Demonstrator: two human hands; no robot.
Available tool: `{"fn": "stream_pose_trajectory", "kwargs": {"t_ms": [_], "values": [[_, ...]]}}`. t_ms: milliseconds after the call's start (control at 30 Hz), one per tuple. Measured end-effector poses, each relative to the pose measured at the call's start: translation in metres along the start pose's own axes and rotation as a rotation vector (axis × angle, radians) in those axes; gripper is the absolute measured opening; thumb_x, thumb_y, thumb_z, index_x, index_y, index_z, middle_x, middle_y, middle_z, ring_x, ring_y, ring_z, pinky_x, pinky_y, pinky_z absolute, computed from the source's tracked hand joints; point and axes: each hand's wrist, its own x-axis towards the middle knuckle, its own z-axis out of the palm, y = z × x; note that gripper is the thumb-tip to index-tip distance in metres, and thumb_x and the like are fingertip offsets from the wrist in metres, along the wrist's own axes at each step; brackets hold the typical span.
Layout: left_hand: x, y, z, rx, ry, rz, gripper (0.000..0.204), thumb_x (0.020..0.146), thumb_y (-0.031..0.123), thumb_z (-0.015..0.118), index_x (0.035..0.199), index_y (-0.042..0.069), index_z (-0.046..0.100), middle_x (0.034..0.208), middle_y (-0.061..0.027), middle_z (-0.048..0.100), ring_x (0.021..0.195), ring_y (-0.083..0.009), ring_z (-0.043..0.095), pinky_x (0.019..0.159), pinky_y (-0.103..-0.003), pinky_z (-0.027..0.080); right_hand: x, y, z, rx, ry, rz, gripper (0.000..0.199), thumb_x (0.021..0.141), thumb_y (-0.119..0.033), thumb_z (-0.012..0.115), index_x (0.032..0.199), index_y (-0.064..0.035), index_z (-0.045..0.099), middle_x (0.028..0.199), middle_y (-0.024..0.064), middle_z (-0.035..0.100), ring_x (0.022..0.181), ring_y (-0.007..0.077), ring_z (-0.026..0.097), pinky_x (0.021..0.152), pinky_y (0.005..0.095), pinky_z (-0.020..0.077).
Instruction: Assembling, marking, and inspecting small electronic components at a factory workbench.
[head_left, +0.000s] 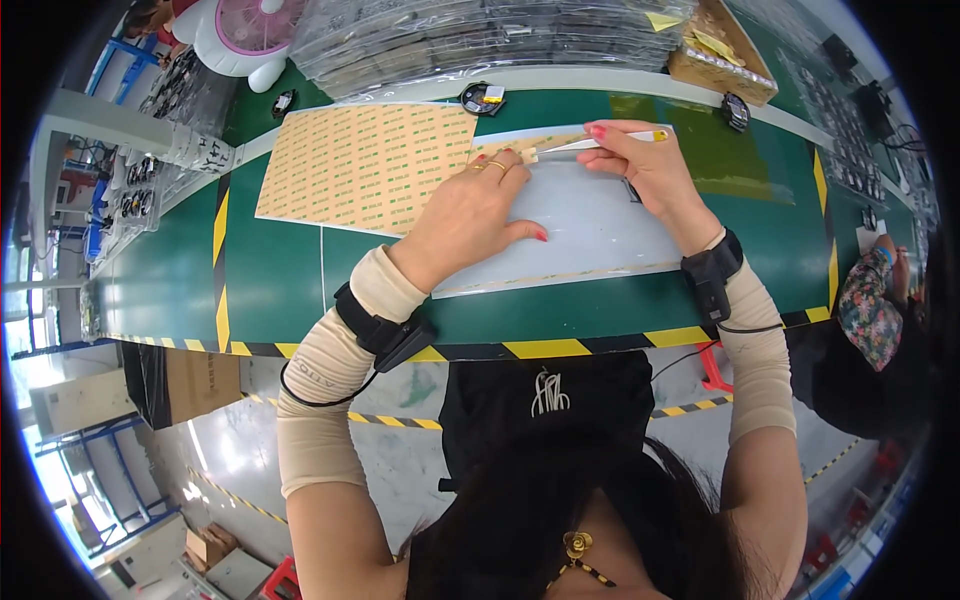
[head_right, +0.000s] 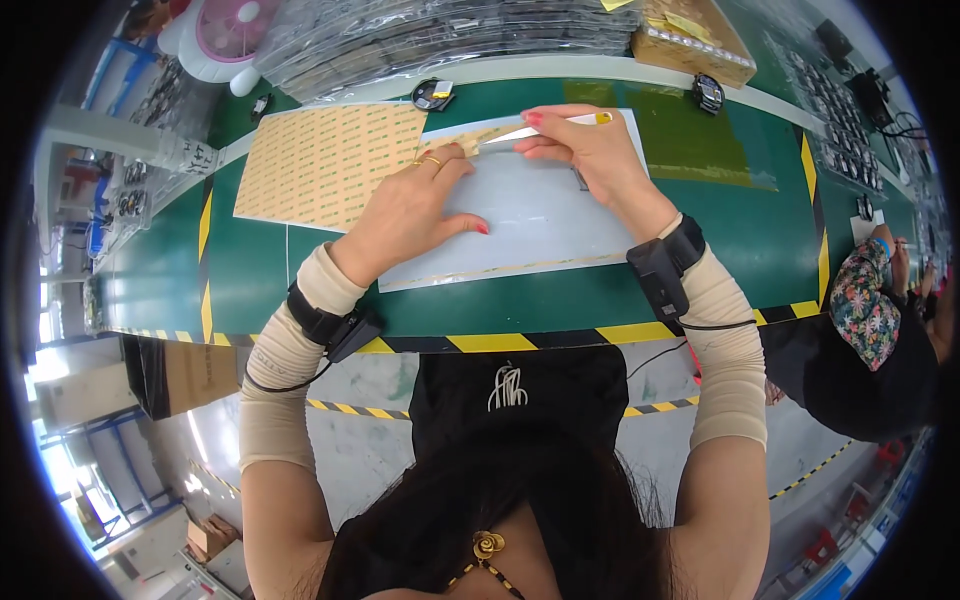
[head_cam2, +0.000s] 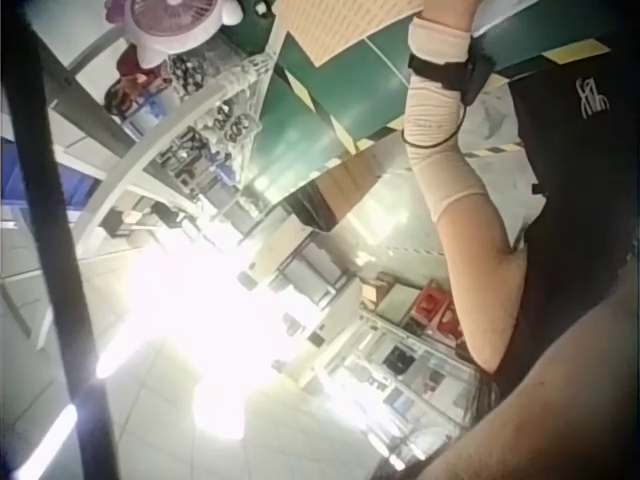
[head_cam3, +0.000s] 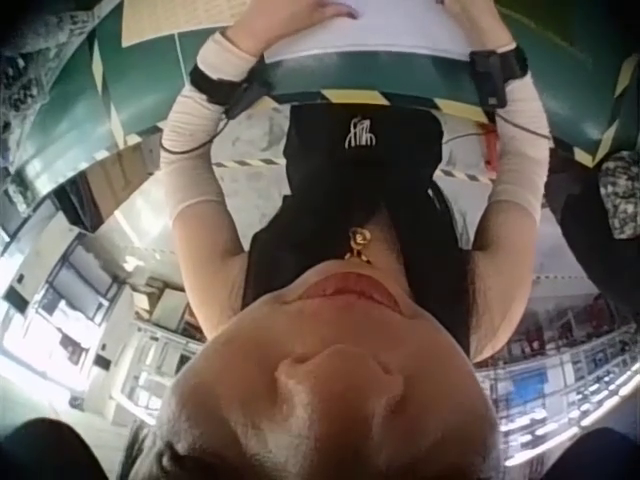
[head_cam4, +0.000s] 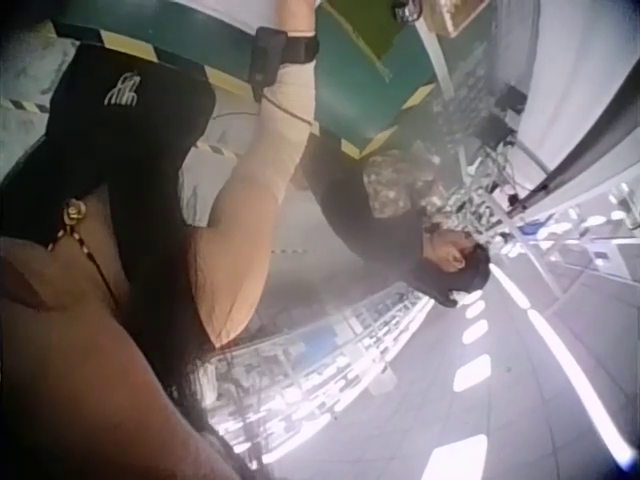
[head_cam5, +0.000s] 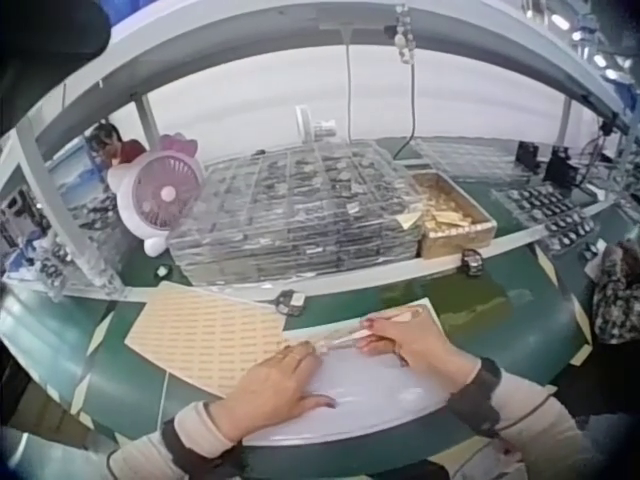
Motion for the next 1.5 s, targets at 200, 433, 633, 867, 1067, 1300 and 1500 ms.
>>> {"fn": "stream_pose_trajectory", "kwargs": {"t_ms": [200, 433, 633, 867, 1067, 1300, 1500], "values": [[0.030, -0.044, -0.007, 0.007, 0.048, -0.060, 0.031, 0.074, 0.027, 0.065, 0.089, 0.001, 0.058, 0.091, -0.0150, 0.058, 0.078, -0.0298, 0.061, 0.066, -0.036, 0.049, -0.001, -0.008, -0.011, 0.185, 0.084, -0.066, 0.025, 0.085, -0.008, 0.056, 0.104, 0.0076, 0.057, 0.095, 0.0143, 0.062, 0.076, 0.0197, 0.064, 0.065, 0.0232, 0.0534], [0.071, -0.095, 0.005, 0.293, -0.040, -0.402, 0.030, 0.079, 0.029, 0.063, 0.082, 0.000, 0.057, 0.085, -0.0140, 0.060, 0.071, -0.0268, 0.062, 0.057, -0.038, 0.049, -0.005, -0.001, -0.015, 0.280, 0.019, -0.053, 0.024, 0.085, -0.009, 0.057, 0.103, 0.0069, 0.057, 0.092, 0.0131, 0.062, 0.075, 0.0183, 0.064, 0.065, 0.0227, 0.0534], [0.078, -0.068, -0.008, -0.411, -0.289, -0.726, 0.029, 0.080, 0.022, 0.063, 0.093, -0.002, 0.053, 0.086, -0.0137, 0.059, 0.073, -0.0190, 0.062, 0.054, -0.032, 0.049, -0.009, 0.002, -0.021, 0.312, 0.004, -0.014, 0.023, 0.086, -0.011, 0.056, 0.102, 0.0056, 0.058, 0.089, 0.0102, 0.063, 0.072, 0.0155, 0.063, 0.062, 0.0211, 0.0528], [0.042, -0.035, -0.005, -1.617, -0.131, -0.841, 0.029, 0.084, 0.006, 0.055, 0.108, -0.006, 0.045, 0.103, -0.0176, 0.055, 0.090, -0.0219, 0.060, 0.070, -0.029, 0.054, -0.012, 0.000, -0.015, 0.432, -0.017, -0.020, 0.024, 0.086, -0.011, 0.055, 0.103, 0.0054, 0.057, 0.081, 0.0093, 0.063, 0.063, 0.0147, 0.062, 0.054, 0.0190, 0.0513], [0.031, 0.006, -0.004, -1.884, 0.055, -0.725, 0.037, 0.092, 0.008, 0.041, 0.127, 0.000, 0.036, 0.117, -0.0174, 0.048, 0.105, -0.0262, 0.053, 0.089, -0.033, 0.047, -0.028, -0.008, 0.000, 0.296, -0.348, 0.272, 0.027, 0.087, -0.014, 0.053, 0.105, 0.0056, 0.055, 0.079, 0.0127, 0.062, 0.050, 0.0162, 0.060, 0.047, 0.0209, 0.0500], [0.024, 0.036, 0.015, -1.416, 0.058, -0.350, 0.043, 0.096, 0.024, 0.035, 0.133, 0.003, 0.032, 0.124, -0.0152, 0.045, 0.111, -0.0252, 0.049, 0.096, -0.034, 0.038, -0.036, -0.001, 0.013, 0.235, -0.316, 0.476, 0.022, 0.086, -0.014, 0.051, 0.096, 0.0048, 0.055, 0.074, 0.0180, 0.061, 0.047, 0.0195, 0.059, 0.043, 0.0245, 0.0490], [0.023, 0.031, 0.015, -0.676, 0.081, 0.001, 0.043, 0.096, 0.025, 0.035, 0.133, 0.004, 0.034, 0.124, -0.0126, 0.046, 0.108, -0.0221, 0.050, 0.091, -0.031, 0.041, -0.034, 0.005, 0.005, 0.387, -0.348, 0.481, 0.019, 0.084, -0.012, 0.052, 0.092, 0.0056, 0.055, 0.072, 0.0189, 0.061, 0.047, 0.0206, 0.060, 0.041, 0.0255, 0.0482]]}}
